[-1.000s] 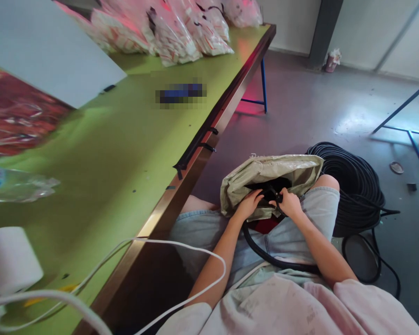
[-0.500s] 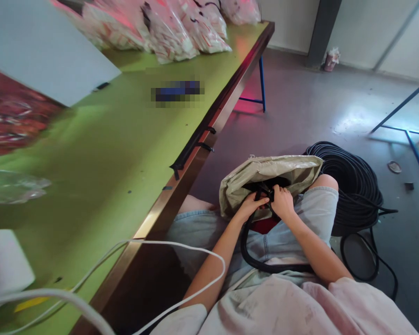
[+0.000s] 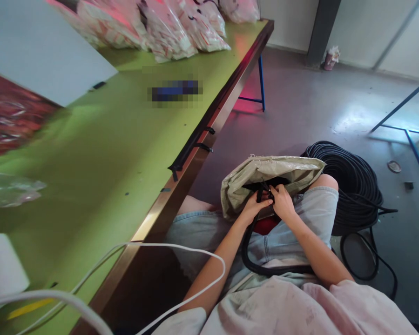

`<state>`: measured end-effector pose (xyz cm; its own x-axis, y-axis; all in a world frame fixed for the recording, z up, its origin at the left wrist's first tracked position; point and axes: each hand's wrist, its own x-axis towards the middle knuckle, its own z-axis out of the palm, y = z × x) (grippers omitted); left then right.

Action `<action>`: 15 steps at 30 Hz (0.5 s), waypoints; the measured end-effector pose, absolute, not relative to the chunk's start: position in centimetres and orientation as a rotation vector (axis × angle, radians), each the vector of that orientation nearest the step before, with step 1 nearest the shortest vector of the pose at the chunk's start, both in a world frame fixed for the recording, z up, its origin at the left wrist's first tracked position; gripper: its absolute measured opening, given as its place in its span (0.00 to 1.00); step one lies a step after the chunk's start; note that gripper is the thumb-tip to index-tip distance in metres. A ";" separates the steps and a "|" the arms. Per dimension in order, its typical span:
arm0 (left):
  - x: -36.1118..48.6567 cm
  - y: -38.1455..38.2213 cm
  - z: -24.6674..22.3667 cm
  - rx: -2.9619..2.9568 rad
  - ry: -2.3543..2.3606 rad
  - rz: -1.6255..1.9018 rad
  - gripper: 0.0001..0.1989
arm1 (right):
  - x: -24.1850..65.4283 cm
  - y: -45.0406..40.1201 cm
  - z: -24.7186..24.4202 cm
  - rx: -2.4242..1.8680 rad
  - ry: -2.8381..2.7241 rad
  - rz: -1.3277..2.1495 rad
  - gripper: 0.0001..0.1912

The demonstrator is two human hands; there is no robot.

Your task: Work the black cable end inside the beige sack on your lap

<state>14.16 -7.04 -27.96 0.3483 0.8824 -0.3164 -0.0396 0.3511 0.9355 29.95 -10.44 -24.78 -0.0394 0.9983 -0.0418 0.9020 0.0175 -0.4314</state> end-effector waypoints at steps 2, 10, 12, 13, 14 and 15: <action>14.4 -7.1 -28.1 1.049 1.060 0.756 0.28 | 29.7 -10.5 -24.7 -1.957 -2.023 0.498 0.34; 13.9 -6.6 -29.5 0.784 1.166 0.846 0.30 | 28.3 -11.0 -26.0 -1.941 -1.671 0.418 0.35; 13.6 -6.5 -29.7 0.742 1.142 0.846 0.32 | 28.2 -11.1 -26.1 -1.926 -1.603 0.394 0.33; 13.5 -6.4 -29.7 0.750 1.136 0.848 0.33 | 28.1 -11.2 -26.2 -1.923 -1.591 0.381 0.31; 13.5 -6.4 -29.7 0.767 1.134 0.851 0.33 | 28.1 -11.2 -26.1 -1.925 -1.591 0.371 0.30; 13.5 -6.4 -29.7 0.780 1.134 0.856 0.33 | 28.1 -11.2 -26.1 -1.931 -1.600 0.363 0.30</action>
<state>13.48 -6.41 -29.73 0.1932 0.8810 -0.4320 -0.1736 0.4640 0.8687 28.05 -11.25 -26.09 0.2369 0.9581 0.1613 0.7943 -0.0954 -0.6000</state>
